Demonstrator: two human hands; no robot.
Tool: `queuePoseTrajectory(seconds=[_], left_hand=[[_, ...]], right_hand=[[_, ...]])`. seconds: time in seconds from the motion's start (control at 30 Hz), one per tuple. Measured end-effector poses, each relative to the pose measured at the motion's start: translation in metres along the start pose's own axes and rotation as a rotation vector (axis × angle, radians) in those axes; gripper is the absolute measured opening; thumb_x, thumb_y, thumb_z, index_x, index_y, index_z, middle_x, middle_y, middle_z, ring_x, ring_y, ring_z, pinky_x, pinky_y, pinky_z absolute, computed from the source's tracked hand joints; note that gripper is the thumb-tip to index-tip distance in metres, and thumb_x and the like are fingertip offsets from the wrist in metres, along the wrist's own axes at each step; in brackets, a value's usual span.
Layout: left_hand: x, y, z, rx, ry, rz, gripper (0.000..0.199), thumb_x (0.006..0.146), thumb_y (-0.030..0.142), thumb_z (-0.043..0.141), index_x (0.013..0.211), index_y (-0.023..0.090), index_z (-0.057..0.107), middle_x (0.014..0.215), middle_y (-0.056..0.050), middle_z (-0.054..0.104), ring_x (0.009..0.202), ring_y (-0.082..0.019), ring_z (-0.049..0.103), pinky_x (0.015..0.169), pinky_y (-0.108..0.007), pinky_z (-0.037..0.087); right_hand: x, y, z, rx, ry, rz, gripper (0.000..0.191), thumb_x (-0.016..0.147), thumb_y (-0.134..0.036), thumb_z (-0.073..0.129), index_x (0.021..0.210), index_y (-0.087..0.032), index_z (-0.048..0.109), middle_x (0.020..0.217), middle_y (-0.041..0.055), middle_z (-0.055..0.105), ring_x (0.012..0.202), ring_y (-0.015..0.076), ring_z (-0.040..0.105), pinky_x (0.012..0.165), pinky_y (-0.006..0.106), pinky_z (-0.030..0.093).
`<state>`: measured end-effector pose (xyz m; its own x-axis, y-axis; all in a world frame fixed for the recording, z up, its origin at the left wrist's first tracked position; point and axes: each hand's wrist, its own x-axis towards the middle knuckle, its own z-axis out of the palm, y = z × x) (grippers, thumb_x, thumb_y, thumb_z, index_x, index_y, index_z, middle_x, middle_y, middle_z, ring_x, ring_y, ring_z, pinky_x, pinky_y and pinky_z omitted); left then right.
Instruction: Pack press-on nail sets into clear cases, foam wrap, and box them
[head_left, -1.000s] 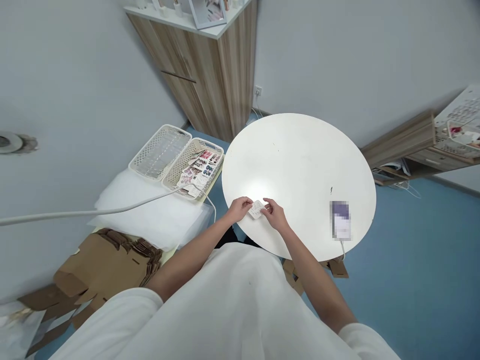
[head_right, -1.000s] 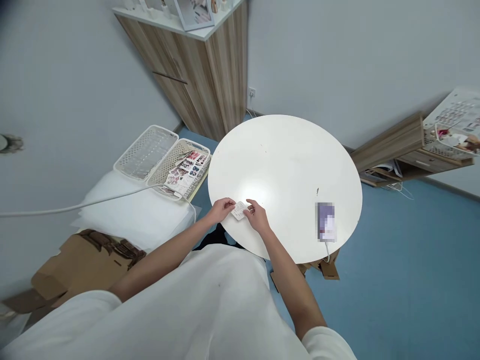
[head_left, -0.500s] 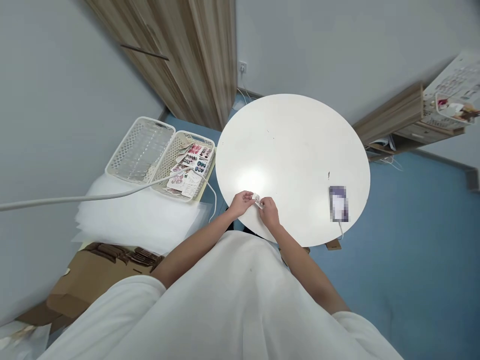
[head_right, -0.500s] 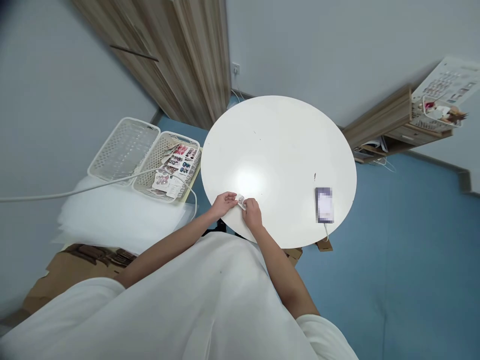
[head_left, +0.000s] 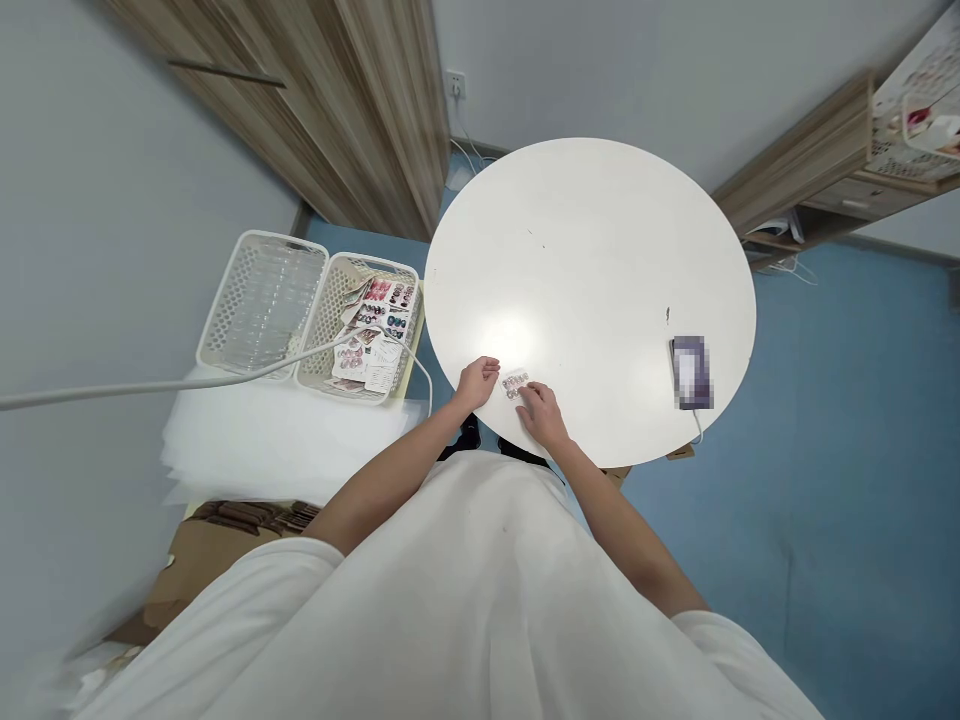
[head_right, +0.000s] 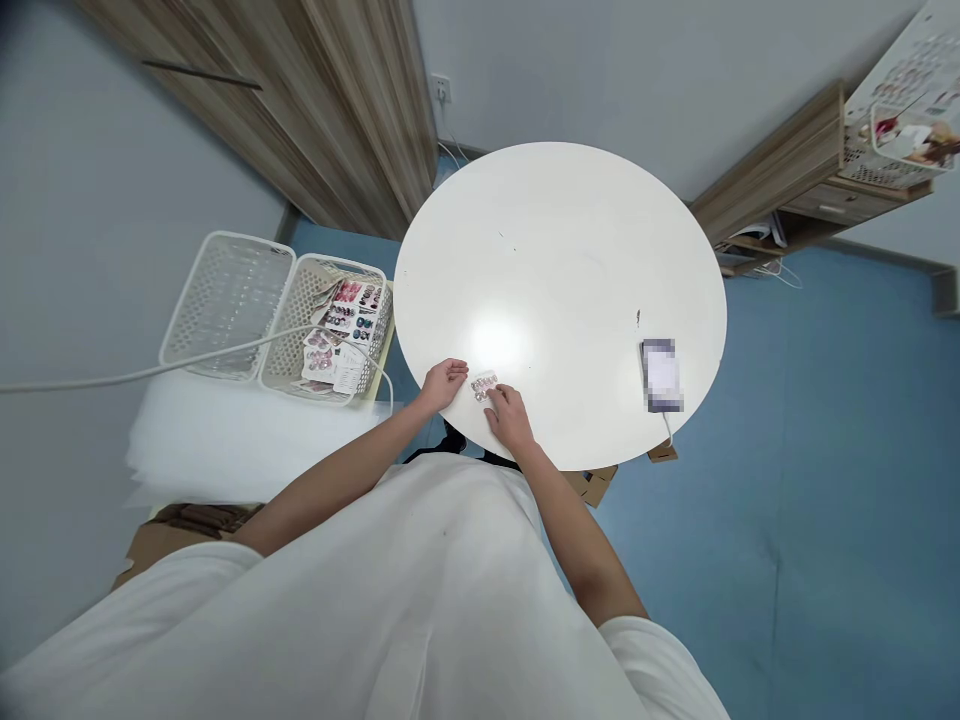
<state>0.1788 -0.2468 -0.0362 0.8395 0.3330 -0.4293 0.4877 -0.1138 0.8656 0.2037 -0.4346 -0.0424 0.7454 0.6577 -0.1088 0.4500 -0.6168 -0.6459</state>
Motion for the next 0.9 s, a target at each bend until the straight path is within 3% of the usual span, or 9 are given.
queuePoseTrajectory(seconds=[0.13, 0.27, 0.4, 0.5, 0.6, 0.73, 0.9], left_hand=[[-0.009, 0.003, -0.004, 0.198, -0.070, 0.130, 0.028, 0.079, 0.011, 0.045, 0.103, 0.017, 0.058, 0.104, -0.007, 0.064, 0.096, -0.017, 0.060, 0.087, -0.032, 0.047], [-0.020, 0.005, -0.010, 0.468, -0.144, 0.248, 0.035, 0.079, 0.011, 0.042, 0.110, 0.019, 0.058, 0.110, -0.007, 0.063, 0.105, -0.021, 0.055, 0.093, -0.037, 0.042], [-0.028, 0.002, -0.018, 0.633, -0.079, 0.318, 0.041, 0.080, 0.010, 0.040, 0.117, 0.020, 0.054, 0.122, -0.008, 0.057, 0.118, -0.024, 0.047, 0.100, -0.042, 0.033], [-0.032, 0.001, -0.026, 0.705, -0.011, 0.330, 0.042, 0.082, 0.014, 0.041, 0.123, 0.020, 0.050, 0.136, -0.009, 0.044, 0.129, -0.026, 0.034, 0.104, -0.044, 0.026], [-0.036, 0.001, -0.032, 0.749, -0.049, 0.317, 0.043, 0.084, 0.020, 0.043, 0.127, 0.021, 0.047, 0.140, -0.009, 0.040, 0.131, -0.027, 0.029, 0.107, -0.047, 0.019], [-0.036, 0.001, -0.035, 0.717, -0.063, 0.308, 0.042, 0.084, 0.023, 0.046, 0.126, 0.022, 0.047, 0.140, -0.009, 0.040, 0.133, -0.028, 0.027, 0.108, -0.049, 0.014], [-0.029, -0.003, -0.043, 0.716, -0.059, 0.314, 0.034, 0.082, 0.023, 0.048, 0.116, 0.022, 0.055, 0.139, -0.010, 0.041, 0.133, -0.029, 0.026, 0.109, -0.050, 0.011]], right_hand=[[-0.005, -0.005, 0.001, -0.015, 0.051, 0.053, 0.039, 0.081, -0.025, 0.048, 0.119, -0.021, 0.051, 0.116, 0.0130, 0.049, 0.107, 0.0285, 0.047, 0.088, 0.046, 0.043], [0.001, -0.013, 0.001, -0.086, 0.001, 0.072, 0.041, 0.081, -0.027, 0.048, 0.121, -0.022, 0.050, 0.118, 0.0127, 0.049, 0.104, 0.0295, 0.047, 0.085, 0.046, 0.041], [0.022, -0.028, 0.008, -0.147, -0.071, 0.052, 0.048, 0.081, -0.029, 0.048, 0.128, -0.020, 0.042, 0.125, 0.0156, 0.044, 0.105, 0.0317, 0.045, 0.084, 0.047, 0.040], [0.037, -0.041, 0.015, -0.150, -0.106, 0.018, 0.055, 0.080, -0.030, 0.050, 0.132, -0.018, 0.038, 0.127, 0.0177, 0.042, 0.108, 0.0332, 0.043, 0.084, 0.047, 0.039], [0.046, -0.044, 0.015, -0.132, -0.102, -0.005, 0.053, 0.081, -0.033, 0.050, 0.131, -0.020, 0.039, 0.129, 0.0164, 0.042, 0.111, 0.0325, 0.041, 0.086, 0.046, 0.038], [0.057, -0.032, 0.000, -0.168, -0.097, -0.070, 0.040, 0.081, -0.036, 0.050, 0.117, -0.020, 0.052, 0.135, 0.0133, 0.041, 0.121, 0.0310, 0.036, 0.094, 0.047, 0.030], [0.078, -0.023, -0.012, -0.222, -0.235, -0.238, 0.031, 0.079, -0.038, 0.054, 0.105, -0.022, 0.059, 0.137, 0.0097, 0.042, 0.125, 0.0324, 0.032, 0.096, 0.050, 0.023]])
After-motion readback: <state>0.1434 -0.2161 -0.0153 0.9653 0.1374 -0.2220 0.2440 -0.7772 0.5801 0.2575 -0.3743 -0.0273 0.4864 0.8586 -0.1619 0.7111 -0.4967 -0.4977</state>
